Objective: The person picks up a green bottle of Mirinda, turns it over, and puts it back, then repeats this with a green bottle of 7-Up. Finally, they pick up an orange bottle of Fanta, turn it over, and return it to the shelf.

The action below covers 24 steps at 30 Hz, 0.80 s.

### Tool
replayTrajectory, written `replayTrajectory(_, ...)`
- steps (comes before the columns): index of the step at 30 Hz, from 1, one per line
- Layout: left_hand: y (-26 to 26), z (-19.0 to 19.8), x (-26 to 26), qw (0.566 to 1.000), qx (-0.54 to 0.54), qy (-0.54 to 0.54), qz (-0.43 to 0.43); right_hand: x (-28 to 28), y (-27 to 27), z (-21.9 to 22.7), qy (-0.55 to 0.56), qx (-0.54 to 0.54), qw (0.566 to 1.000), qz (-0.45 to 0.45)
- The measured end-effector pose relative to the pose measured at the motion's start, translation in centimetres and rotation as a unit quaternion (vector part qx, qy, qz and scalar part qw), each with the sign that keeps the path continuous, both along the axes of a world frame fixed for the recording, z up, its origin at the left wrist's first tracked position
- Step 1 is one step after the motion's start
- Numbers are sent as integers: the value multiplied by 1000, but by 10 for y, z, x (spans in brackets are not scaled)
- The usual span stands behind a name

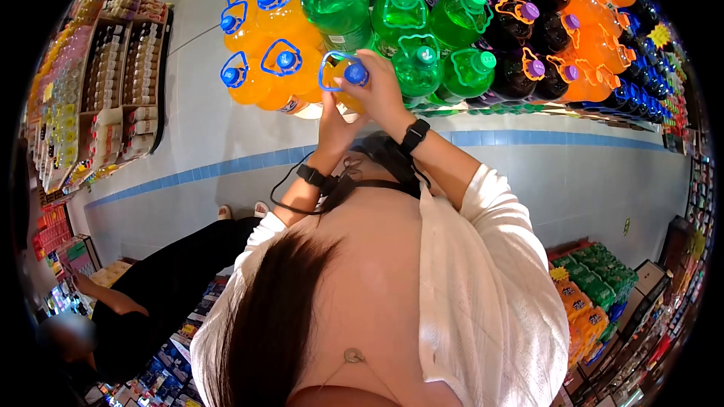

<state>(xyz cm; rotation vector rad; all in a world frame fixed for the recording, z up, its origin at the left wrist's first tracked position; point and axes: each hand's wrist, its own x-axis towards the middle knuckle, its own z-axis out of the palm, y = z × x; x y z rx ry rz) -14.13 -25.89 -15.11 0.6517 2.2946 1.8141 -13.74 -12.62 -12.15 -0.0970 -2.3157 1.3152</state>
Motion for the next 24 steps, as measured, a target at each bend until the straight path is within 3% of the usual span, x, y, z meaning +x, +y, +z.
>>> replayTrajectory(7,1,14,-4,995,53,-43,-67,19,-2,42,-29,-62,997,38)
replayTrajectory(10,8,72,7,983,170,-52,-34,27,-2,84,-41,-97,992,71)
replayTrajectory(14,6,87,2,985,87,143,-27,34,0,132,-29,-88,989,118)
replayTrajectory(17,0,107,0,964,12,265,18,37,4,156,-95,-144,974,146)
replayTrajectory(19,0,115,-2,973,31,224,51,34,8,159,-11,-189,964,185)
replayTrajectory(22,-2,136,-13,982,191,15,0,30,20,164,45,-302,923,234)
replayTrajectory(23,-3,151,-16,982,170,77,7,29,28,161,45,-332,912,238)
replayTrajectory(24,-5,159,-20,980,194,52,0,26,37,156,43,-362,899,242)
